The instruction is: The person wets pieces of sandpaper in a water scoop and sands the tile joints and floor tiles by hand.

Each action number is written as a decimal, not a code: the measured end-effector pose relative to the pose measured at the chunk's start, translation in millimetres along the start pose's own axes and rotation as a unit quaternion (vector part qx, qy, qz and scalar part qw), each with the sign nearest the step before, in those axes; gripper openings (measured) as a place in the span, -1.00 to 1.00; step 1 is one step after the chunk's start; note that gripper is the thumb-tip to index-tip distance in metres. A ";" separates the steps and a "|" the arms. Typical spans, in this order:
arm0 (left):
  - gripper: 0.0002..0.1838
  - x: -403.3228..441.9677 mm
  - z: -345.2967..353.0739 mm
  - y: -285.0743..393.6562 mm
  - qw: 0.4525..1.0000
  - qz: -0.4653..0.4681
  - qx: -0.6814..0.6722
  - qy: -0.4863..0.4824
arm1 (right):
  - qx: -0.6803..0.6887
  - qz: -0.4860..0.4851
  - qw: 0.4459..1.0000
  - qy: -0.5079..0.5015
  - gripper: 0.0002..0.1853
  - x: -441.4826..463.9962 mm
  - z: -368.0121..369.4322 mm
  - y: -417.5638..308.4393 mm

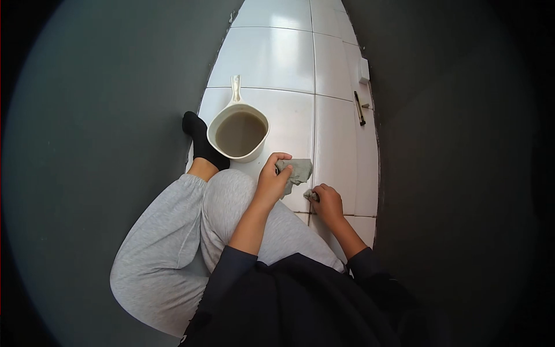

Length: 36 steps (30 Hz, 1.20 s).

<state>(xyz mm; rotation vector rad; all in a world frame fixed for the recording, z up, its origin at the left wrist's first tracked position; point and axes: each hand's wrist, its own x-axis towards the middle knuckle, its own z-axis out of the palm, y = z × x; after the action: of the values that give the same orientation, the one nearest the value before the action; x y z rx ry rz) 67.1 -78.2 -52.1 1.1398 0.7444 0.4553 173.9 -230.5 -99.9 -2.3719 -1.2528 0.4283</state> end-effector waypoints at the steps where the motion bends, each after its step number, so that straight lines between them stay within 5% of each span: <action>1: -0.79 0.7 0.5 0.5 1.000 0.004 0.001 0.002 | 0.008 -0.010 1.000 0.004 -0.87 -1.9 -1.1 0.7; 4: -0.79 2.0 -1.9 1.3 1.000 -0.003 0.011 0.007 | 0.000 -0.007 0.999 -0.053 -0.87 -19.0 -3.3 -2.3; 11: -0.79 0.4 1.5 -3.0 1.000 -0.019 0.008 -0.011 | -0.010 -0.006 1.000 0.016 -0.85 -5.4 0.3 -3.6; 36: -0.80 6.8 -0.9 -7.7 1.000 -0.010 0.007 -0.007 | -0.035 -0.030 0.999 0.008 -0.87 -35.4 7.8 -5.5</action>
<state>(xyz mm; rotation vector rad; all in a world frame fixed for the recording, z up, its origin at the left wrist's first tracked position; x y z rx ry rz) 70.7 -75.9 -61.5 1.1456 0.7475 0.4256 147.2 -255.6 -101.3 -2.3835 -1.3491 0.3507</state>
